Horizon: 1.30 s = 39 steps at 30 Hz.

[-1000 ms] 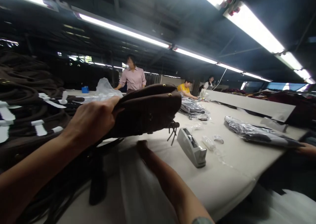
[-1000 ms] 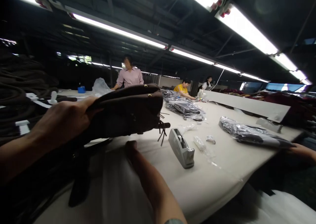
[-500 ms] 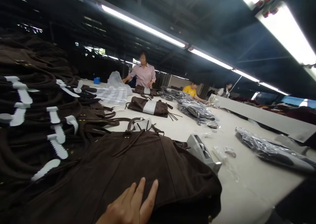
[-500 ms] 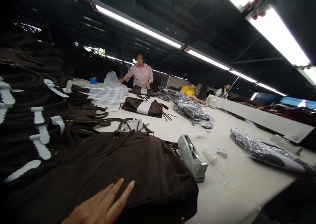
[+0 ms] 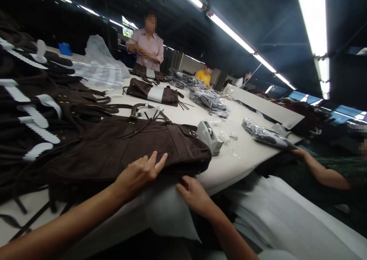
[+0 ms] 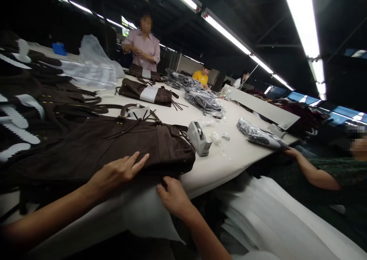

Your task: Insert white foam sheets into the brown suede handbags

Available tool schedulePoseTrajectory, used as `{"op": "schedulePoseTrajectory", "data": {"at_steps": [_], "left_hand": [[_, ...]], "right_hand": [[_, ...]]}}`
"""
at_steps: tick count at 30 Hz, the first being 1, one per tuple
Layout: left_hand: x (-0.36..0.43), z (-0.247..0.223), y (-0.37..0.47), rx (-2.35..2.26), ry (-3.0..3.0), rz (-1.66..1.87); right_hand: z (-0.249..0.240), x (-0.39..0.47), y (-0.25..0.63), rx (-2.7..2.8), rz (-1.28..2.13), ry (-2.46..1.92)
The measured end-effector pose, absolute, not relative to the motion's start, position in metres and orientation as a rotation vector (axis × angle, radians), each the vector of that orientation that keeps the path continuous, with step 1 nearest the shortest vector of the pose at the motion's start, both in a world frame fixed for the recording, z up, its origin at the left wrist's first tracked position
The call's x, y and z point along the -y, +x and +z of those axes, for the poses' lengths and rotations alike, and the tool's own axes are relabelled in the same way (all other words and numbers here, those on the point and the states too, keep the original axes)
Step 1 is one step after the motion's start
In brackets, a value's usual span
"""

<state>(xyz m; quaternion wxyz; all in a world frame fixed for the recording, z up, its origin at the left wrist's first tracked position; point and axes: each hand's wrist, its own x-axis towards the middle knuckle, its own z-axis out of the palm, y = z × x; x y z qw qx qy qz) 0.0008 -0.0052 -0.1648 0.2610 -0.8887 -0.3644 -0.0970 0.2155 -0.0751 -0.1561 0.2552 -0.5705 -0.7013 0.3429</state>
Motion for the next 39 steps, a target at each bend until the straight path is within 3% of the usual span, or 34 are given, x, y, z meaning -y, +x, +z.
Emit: {"op": "schedulePoseTrajectory", "data": {"at_steps": [6,9,14,19,25,31,39], "left_hand": [[0.019,-0.185,0.018,1.005,-2.457,-0.277],[0.018,-0.195,0.018,0.996,-2.453,-0.369],[0.022,-0.204,-0.019,0.835,-2.387,-0.379],[0.036,-0.196,-0.092,1.126,-2.361,-0.359],[0.028,-0.206,-0.15,1.241,-2.301,-0.277],[0.035,-0.193,-0.143,1.192,-2.383,-0.156],[0.049,-0.235,-0.137,1.346,-2.493,-0.103]], "right_hand": [[-0.087,0.09,0.23,2.117,0.134,-1.37],[-0.093,0.05,0.228,2.38,-0.168,-1.284],[-0.164,0.016,0.24,2.783,0.049,-1.507],[-0.211,0.024,0.253,2.666,-0.122,-1.44],[-0.209,0.021,0.259,2.646,-0.382,-1.211],[-0.206,0.027,0.294,2.649,-0.576,-1.207],[-0.236,0.029,0.311,2.509,-0.791,-1.126]]}}
